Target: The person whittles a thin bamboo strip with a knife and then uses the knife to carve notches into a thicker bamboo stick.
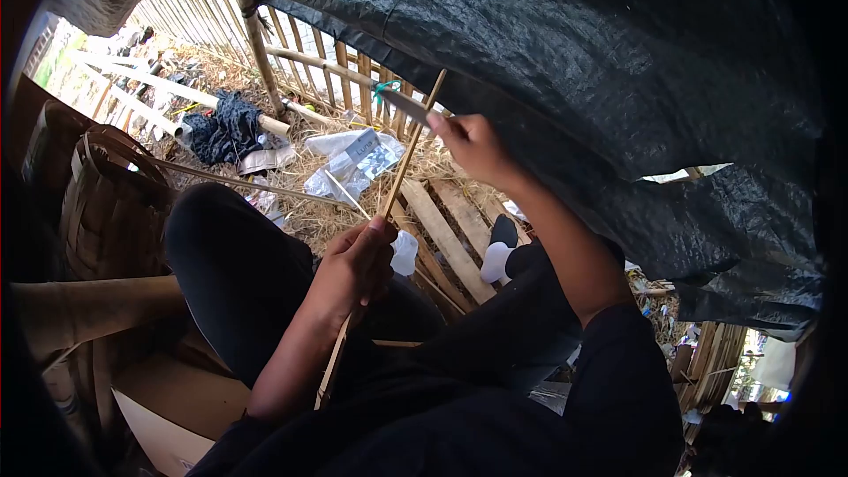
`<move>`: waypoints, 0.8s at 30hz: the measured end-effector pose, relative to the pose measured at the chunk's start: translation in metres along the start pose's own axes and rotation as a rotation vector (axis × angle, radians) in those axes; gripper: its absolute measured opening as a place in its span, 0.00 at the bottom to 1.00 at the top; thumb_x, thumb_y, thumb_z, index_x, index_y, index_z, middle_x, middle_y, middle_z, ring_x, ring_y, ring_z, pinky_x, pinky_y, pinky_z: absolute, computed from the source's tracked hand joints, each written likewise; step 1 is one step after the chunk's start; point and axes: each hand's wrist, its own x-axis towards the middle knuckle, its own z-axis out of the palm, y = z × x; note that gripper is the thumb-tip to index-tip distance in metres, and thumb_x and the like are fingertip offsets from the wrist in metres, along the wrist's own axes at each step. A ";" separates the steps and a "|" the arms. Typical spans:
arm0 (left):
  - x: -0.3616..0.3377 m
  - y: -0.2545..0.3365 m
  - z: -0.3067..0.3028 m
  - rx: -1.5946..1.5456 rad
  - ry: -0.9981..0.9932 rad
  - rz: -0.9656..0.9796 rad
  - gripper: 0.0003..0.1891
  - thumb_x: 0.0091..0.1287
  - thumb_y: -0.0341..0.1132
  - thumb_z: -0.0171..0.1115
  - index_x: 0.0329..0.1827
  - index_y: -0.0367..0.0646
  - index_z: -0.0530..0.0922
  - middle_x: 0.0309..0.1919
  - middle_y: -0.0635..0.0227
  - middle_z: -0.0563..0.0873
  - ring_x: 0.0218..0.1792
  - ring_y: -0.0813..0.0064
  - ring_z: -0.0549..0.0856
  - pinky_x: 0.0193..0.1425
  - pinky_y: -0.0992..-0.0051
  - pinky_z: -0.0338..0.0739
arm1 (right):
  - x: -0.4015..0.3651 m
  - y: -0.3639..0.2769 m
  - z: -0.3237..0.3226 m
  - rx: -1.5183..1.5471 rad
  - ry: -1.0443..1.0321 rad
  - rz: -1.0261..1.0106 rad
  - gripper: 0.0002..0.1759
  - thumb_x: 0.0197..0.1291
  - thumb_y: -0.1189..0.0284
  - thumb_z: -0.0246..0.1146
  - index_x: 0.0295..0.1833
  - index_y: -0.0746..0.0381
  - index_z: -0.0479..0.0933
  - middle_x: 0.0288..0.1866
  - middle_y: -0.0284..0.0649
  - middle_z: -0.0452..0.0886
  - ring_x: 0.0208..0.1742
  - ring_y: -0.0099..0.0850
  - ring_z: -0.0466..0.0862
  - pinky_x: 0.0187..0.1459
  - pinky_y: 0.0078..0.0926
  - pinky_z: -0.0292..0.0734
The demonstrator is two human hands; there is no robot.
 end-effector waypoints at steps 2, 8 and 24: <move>0.002 -0.001 0.000 -0.031 -0.053 -0.021 0.18 0.77 0.49 0.47 0.35 0.45 0.71 0.13 0.80 0.62 0.09 0.86 0.58 0.13 0.82 0.53 | 0.010 -0.009 -0.014 0.015 0.047 0.115 0.31 0.71 0.52 0.55 0.19 0.63 0.69 0.14 0.26 0.60 0.21 0.18 0.61 0.25 0.30 0.60; 0.006 -0.007 -0.007 -0.005 -0.020 -0.009 0.19 0.77 0.50 0.48 0.35 0.44 0.71 0.13 0.80 0.63 0.09 0.86 0.58 0.13 0.82 0.53 | -0.003 -0.002 -0.004 -0.058 -0.080 0.101 0.32 0.71 0.51 0.55 0.19 0.63 0.69 0.15 0.25 0.62 0.22 0.16 0.61 0.24 0.28 0.59; 0.003 -0.008 -0.006 0.115 0.073 0.025 0.19 0.76 0.48 0.49 0.37 0.41 0.74 0.13 0.77 0.66 0.09 0.86 0.59 0.13 0.82 0.52 | -0.017 -0.006 0.005 -0.010 -0.096 0.087 0.33 0.71 0.52 0.56 0.18 0.65 0.69 0.12 0.28 0.63 0.19 0.17 0.61 0.22 0.27 0.58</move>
